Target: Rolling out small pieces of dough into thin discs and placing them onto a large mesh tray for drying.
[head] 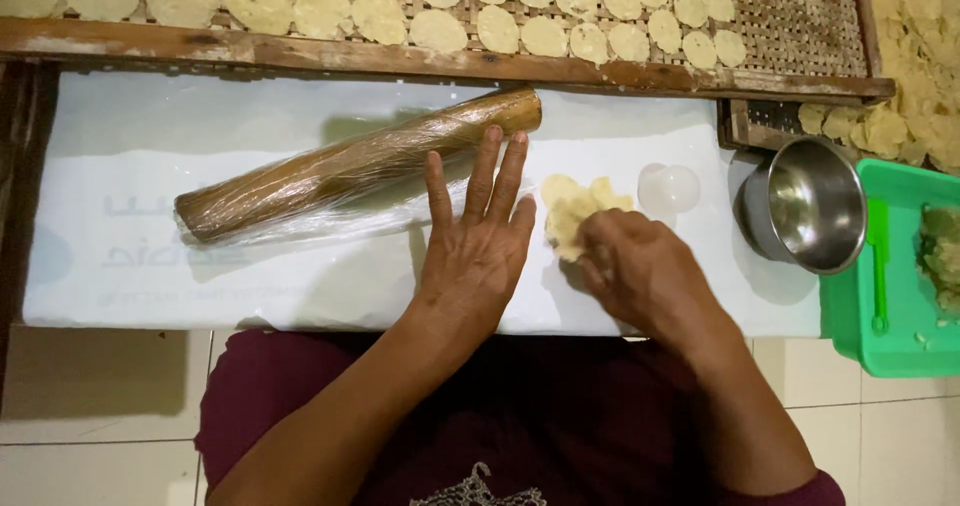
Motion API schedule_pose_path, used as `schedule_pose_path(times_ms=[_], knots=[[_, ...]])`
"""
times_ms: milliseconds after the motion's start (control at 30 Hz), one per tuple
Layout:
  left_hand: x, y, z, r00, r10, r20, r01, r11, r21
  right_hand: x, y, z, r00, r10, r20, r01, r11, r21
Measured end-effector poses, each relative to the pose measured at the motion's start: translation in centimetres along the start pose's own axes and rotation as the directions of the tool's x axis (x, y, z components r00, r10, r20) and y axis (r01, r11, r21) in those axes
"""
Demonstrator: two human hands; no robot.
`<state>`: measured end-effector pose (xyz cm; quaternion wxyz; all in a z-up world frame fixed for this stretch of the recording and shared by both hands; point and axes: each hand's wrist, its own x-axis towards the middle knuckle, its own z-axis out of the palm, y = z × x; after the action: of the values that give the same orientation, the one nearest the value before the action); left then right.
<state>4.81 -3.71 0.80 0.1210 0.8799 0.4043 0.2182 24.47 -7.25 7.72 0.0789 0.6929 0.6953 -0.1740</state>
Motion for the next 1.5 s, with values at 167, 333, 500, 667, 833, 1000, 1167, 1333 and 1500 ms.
schedule_pose_path(times_ms=[167, 333, 500, 667, 833, 1000, 1167, 1333, 1500], knots=[[-0.3, -0.1, 0.4, 1.000, -0.008, -0.005, 0.008, 0.997, 0.083, -0.4, 2.5, -2.2, 0.993, 0.117, -0.018, -0.111, 0.972, 0.206], [-0.3, 0.3, 0.5, 0.999, -0.038, -0.018, 0.040, 0.992, 0.117, -0.3, 4.1, -3.0, 0.985, 0.147, -0.089, -0.105, 0.925, 0.366], [-0.3, 0.5, 0.5, 0.999, -0.033, -0.016, 0.035, 0.992, 0.125, 0.2, 5.4, -2.9, 0.964, 0.204, -0.171, -0.127, 0.917, 0.379], [-0.2, 0.5, 0.6, 1.000, -0.019, -0.014, 0.020, 0.995, 0.103, 1.5, 6.6, -1.6, 0.930, 0.053, -0.365, 0.046, 0.965, 0.257], [-0.1, 0.7, 0.6, 0.999, -0.027, 0.023, 0.024, 0.993, 0.118, 2.0, 7.6, -0.8, 0.889, -0.085, -0.450, 0.058, 0.996, -0.073], [0.0, 0.6, 0.2, 0.996, -0.044, 0.077, 0.035, 0.993, 0.112, 2.2, 8.1, -0.5, 0.889, -0.101, -0.447, 0.063, 0.993, -0.099], [0.0, 0.5, 0.1, 0.998, -0.024, 0.053, 0.021, 0.998, 0.056, 1.6, 8.6, -1.9, 0.936, 0.038, -0.349, -0.060, 0.997, -0.052], [0.0, 0.3, 0.2, 0.999, 0.005, 0.050, -0.007, 0.999, 0.045, 1.8, 9.2, -1.2, 0.973, 0.200, -0.113, -0.204, 0.979, -0.028], [-0.1, 0.5, 0.2, 0.999, -0.017, 0.038, 0.014, 0.996, 0.084, 3.0, 9.6, -0.6, 0.972, 0.191, -0.139, -0.187, 0.982, 0.037]])
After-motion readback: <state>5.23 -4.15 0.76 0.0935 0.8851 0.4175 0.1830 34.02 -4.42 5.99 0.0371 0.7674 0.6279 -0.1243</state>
